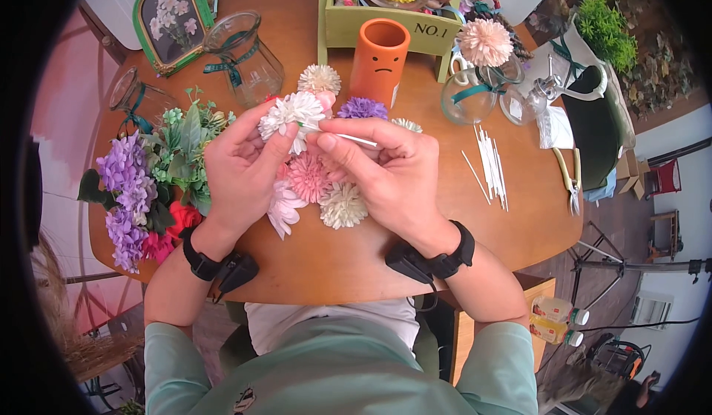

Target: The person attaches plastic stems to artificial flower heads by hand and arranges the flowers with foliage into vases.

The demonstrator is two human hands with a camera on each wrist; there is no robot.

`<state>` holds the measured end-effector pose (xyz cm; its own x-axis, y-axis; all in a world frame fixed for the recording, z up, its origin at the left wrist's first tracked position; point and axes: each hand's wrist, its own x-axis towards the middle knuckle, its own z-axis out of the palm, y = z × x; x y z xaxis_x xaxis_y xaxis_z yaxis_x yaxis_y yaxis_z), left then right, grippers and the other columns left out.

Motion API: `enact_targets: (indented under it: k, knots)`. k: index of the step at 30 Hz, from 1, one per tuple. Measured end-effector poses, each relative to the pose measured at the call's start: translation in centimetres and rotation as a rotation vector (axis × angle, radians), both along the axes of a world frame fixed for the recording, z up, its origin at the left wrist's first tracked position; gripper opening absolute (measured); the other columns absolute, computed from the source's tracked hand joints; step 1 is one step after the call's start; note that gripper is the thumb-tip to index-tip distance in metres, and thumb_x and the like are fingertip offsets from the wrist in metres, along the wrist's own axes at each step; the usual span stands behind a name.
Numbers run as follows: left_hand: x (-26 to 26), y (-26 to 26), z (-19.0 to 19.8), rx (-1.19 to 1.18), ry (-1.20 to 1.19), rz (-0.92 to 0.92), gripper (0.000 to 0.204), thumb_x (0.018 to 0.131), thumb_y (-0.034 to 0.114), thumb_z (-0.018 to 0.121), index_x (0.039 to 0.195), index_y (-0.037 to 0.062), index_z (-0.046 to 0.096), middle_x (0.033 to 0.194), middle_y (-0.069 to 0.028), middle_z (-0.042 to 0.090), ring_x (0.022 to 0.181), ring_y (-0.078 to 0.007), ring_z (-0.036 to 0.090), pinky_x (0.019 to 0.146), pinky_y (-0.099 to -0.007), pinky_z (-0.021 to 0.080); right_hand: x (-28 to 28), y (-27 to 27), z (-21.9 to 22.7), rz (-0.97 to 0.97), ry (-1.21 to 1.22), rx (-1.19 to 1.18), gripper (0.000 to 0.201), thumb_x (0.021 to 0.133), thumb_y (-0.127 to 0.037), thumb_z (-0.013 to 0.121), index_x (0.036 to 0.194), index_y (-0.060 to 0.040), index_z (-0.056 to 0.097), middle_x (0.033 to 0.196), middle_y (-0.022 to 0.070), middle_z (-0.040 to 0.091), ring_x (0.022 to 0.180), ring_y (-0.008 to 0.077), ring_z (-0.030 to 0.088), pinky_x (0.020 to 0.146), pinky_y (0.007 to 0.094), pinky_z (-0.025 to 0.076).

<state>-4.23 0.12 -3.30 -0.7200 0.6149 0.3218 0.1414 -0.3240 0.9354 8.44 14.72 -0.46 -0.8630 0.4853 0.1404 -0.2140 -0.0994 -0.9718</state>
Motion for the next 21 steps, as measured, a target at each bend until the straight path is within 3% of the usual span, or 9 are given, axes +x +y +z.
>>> enact_targets:
  k: [21]
  knots:
    - [0.15,-0.09,0.09,-0.034,0.026,0.05,0.035,0.102,-0.003,0.067,0.136,-0.0091,0.062,0.118,-0.0119,0.074,0.104,-0.0126,0.071,0.09,-0.0267,0.06,-0.05,0.08,-0.36,-0.076,-0.027,0.112,0.018,0.097,-0.003,0.076,0.114,0.0038,0.078,0.098,0.008,0.08,0.084,0.0078,0.072,0.071,0.0223,0.061]
